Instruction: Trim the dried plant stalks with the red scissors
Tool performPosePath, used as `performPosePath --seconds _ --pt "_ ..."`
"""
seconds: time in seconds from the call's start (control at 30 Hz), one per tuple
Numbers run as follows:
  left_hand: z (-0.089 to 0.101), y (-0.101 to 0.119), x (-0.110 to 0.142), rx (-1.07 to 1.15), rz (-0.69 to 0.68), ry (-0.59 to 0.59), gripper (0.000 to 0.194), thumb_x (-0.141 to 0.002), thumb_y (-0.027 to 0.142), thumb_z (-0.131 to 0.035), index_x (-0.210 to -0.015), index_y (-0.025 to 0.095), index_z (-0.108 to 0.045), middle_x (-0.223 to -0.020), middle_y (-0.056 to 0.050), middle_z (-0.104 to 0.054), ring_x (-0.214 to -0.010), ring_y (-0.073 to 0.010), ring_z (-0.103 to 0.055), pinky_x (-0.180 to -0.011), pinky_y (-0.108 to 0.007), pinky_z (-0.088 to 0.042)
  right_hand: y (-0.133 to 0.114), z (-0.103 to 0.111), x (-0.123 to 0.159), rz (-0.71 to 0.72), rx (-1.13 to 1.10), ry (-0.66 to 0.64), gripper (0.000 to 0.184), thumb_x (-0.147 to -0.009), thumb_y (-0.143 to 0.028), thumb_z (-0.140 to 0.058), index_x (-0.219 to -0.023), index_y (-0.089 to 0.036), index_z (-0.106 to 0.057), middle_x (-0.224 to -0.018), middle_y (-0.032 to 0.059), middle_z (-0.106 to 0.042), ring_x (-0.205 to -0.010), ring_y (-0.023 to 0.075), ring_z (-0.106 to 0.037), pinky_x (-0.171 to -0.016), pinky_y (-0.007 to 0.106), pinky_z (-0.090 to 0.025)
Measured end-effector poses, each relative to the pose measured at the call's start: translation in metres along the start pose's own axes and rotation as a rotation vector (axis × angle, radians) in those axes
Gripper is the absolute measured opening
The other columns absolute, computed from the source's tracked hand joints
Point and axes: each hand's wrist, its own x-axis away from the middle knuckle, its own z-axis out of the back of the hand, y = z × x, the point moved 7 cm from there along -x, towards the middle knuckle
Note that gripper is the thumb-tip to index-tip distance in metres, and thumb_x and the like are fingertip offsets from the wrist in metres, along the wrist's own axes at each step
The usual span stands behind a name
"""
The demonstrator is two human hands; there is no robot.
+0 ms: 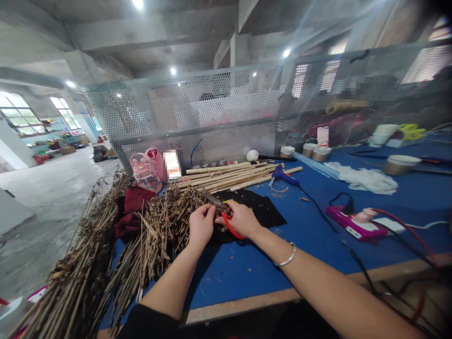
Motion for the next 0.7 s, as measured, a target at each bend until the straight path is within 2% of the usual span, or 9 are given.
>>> performPosePath --seconds 0.17,0.33,0.5,0.7 --pt "0.001 -0.003 -0.001 0.024 0.024 0.000 0.029 -0.076 0.038 -0.050 -0.079 0.014 -0.066 -0.063 -0.002 -0.062 -0.053 -0.0113 -0.052 -0.050 -0.021 -0.038 0.001 -0.004 -0.001 0.015 -0.043 -0.048 0.031 -0.071 -0.050 -0.056 -0.083 -0.021 -0.055 -0.069 0.0007 -0.060 -0.060 0.0130 -0.054 -0.050 0.021 -0.029" --pt "0.001 -0.004 -0.001 0.126 0.057 0.011 0.027 -0.075 0.038 -0.051 -0.075 0.014 -0.064 -0.061 -0.001 -0.059 -0.051 -0.0106 -0.051 -0.049 -0.020 -0.038 0.000 -0.002 -0.001 0.021 0.011 -0.009 0.033 -0.071 -0.049 -0.056 -0.087 -0.021 -0.053 -0.072 0.0007 -0.060 -0.064 0.0141 -0.055 -0.053 0.022 -0.031" --pt "0.003 0.006 0.002 0.025 0.027 0.015 0.025 -0.075 0.033 -0.050 -0.065 0.013 -0.061 -0.058 -0.001 -0.059 -0.053 -0.0110 -0.051 -0.052 -0.020 -0.039 -0.009 -0.001 -0.001 0.110 -0.003 0.008 0.036 -0.067 -0.047 -0.061 -0.087 -0.019 -0.050 -0.083 0.0025 -0.056 -0.072 0.0145 -0.053 -0.062 0.024 -0.036" --pt "0.003 0.013 0.003 -0.088 -0.023 0.010 0.025 -0.076 0.031 -0.048 -0.070 0.013 -0.064 -0.063 -0.003 -0.063 -0.058 -0.0127 -0.053 -0.057 -0.022 -0.040 -0.012 0.003 0.000 0.143 0.008 0.051 0.037 -0.066 -0.045 -0.063 -0.086 -0.018 -0.048 -0.083 0.0037 -0.055 -0.077 0.0165 -0.051 -0.068 0.028 -0.037"
